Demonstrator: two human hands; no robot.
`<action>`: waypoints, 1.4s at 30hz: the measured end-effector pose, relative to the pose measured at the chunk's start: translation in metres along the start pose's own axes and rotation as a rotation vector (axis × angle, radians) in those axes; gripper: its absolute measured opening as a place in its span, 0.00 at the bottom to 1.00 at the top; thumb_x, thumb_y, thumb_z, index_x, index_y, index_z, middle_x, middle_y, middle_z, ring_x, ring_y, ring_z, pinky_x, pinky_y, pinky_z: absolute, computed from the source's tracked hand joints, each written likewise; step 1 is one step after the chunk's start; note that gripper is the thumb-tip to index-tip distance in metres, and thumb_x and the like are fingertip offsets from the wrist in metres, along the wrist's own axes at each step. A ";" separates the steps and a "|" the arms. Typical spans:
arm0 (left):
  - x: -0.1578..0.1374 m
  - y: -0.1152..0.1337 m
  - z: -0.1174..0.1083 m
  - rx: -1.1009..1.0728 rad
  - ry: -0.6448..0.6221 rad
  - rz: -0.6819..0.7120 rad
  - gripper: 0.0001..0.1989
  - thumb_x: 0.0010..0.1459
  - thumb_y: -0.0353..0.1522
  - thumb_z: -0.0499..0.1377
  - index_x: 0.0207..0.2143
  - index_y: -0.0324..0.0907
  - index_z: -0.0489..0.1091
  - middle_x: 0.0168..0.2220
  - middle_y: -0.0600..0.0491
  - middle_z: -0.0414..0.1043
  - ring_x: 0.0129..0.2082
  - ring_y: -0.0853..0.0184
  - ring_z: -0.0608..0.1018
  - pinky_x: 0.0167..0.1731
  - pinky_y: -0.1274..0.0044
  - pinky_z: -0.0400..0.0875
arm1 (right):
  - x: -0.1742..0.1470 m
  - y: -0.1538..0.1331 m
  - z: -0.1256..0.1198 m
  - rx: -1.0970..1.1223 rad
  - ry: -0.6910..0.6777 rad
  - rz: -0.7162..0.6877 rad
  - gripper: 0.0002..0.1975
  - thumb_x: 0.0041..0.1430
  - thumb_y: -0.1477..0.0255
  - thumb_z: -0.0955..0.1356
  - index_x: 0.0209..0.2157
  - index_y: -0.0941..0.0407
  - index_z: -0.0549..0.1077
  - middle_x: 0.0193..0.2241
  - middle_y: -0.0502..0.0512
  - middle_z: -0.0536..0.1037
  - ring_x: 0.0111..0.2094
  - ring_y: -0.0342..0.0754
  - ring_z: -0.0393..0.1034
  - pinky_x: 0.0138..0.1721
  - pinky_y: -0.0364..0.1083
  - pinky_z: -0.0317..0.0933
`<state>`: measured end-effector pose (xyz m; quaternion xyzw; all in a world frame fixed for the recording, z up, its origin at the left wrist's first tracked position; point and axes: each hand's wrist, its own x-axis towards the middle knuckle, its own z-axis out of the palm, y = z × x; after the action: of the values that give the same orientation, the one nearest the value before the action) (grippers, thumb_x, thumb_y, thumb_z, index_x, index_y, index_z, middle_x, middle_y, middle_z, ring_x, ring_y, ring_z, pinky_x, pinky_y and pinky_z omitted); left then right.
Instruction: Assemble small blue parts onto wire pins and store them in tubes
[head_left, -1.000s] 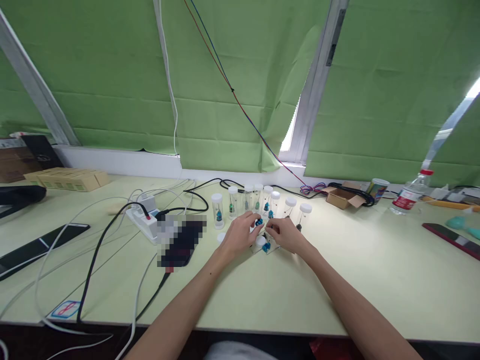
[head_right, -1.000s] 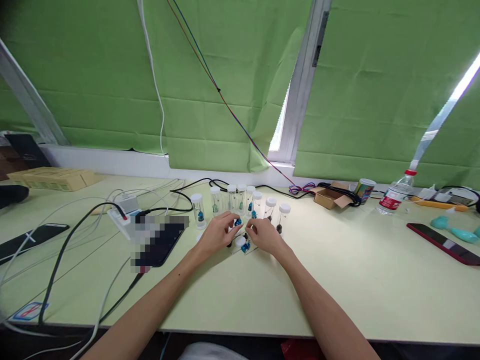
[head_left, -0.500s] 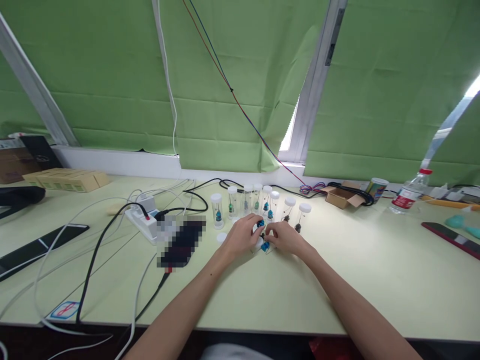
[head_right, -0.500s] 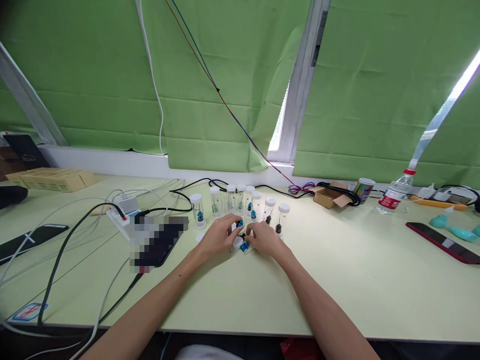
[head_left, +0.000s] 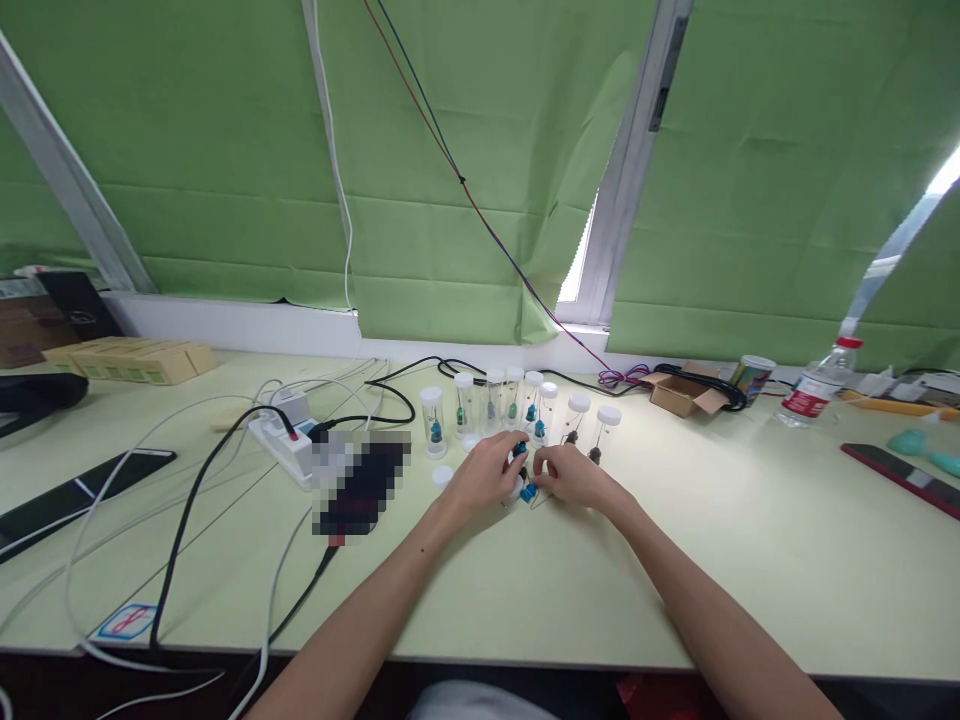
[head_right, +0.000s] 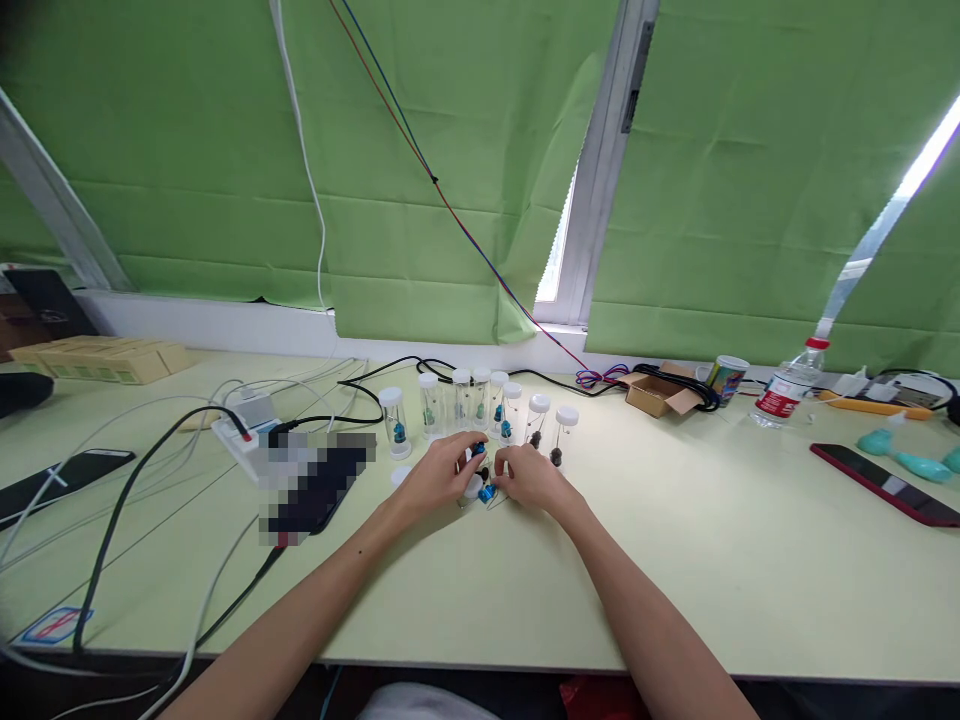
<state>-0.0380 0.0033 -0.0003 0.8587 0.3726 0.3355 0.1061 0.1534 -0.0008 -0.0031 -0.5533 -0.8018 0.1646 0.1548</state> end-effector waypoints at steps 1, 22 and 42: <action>0.000 0.001 0.000 -0.001 -0.005 0.002 0.13 0.64 0.32 0.50 0.48 0.44 0.70 0.42 0.51 0.77 0.29 0.67 0.75 0.33 0.74 0.67 | 0.000 0.000 0.000 -0.004 -0.006 0.001 0.05 0.58 0.69 0.68 0.32 0.55 0.73 0.26 0.51 0.73 0.29 0.45 0.67 0.30 0.42 0.53; 0.001 0.003 -0.002 0.002 -0.006 0.023 0.12 0.61 0.30 0.51 0.45 0.44 0.71 0.38 0.51 0.77 0.27 0.67 0.75 0.31 0.74 0.67 | -0.001 0.001 0.001 0.000 0.042 -0.042 0.08 0.62 0.75 0.62 0.36 0.56 0.74 0.28 0.53 0.75 0.31 0.46 0.67 0.33 0.42 0.54; 0.007 0.001 -0.016 -0.153 0.233 -0.045 0.10 0.60 0.36 0.55 0.40 0.42 0.73 0.23 0.57 0.70 0.19 0.74 0.69 0.24 0.80 0.67 | -0.003 -0.001 0.002 -0.015 0.008 -0.040 0.06 0.60 0.76 0.63 0.32 0.57 0.71 0.26 0.52 0.71 0.28 0.43 0.63 0.30 0.41 0.51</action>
<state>-0.0438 0.0063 0.0157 0.7948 0.3749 0.4577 0.1347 0.1523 -0.0038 -0.0046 -0.5391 -0.8131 0.1533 0.1572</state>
